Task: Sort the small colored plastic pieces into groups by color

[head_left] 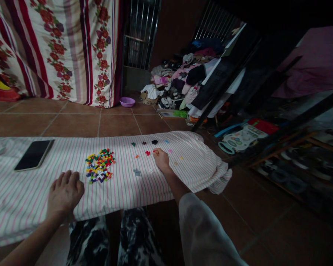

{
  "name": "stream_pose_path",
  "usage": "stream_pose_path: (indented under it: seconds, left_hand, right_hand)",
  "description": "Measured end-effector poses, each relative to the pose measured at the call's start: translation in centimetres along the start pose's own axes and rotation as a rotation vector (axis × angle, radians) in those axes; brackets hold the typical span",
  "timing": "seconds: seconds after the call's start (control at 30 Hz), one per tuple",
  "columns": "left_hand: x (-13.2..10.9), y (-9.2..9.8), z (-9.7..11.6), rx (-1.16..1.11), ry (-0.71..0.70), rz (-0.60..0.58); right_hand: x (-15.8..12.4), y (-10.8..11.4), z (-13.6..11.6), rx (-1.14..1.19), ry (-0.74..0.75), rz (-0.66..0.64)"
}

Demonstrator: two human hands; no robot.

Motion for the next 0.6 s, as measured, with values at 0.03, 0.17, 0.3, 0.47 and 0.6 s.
stream_pose_path:
  seconds: [0.03, 0.17, 0.3, 0.47, 0.6]
  left_hand:
    - [0.0, 0.0, 0.1, 0.007, 0.013, 0.007]
    - [-0.1, 0.0, 0.2, 0.024, 0.033, 0.033]
    - [-0.1, -0.3, 0.1, 0.081, 0.015, 0.031]
    - [-0.1, -0.4, 0.2, 0.148, 0.010, 0.011]
    - [-0.2, -0.4, 0.3, 0.151, 0.015, 0.029]
  right_hand:
    - [0.0, -0.1, 0.0, -0.040, 0.017, -0.014]
    - [0.1, -0.7, -0.1, -0.184, 0.069, -0.070]
    - [0.0, -1.0, -0.4, -0.220, 0.061, -0.099]
    - [0.1, -0.9, -1.4, -0.261, -0.028, -0.227]
    - [0.1, -0.7, -1.9, -0.265, -0.040, -0.223]
Point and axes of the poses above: each hand's wrist, its own x-axis towards the middle knuckle, its own y-axis out of the back of the hand, z = x × y, the point moved 2 cm from there along x, towards the middle knuckle, and after that the axes turned 3 degrees about z, right-handed, at the moved point
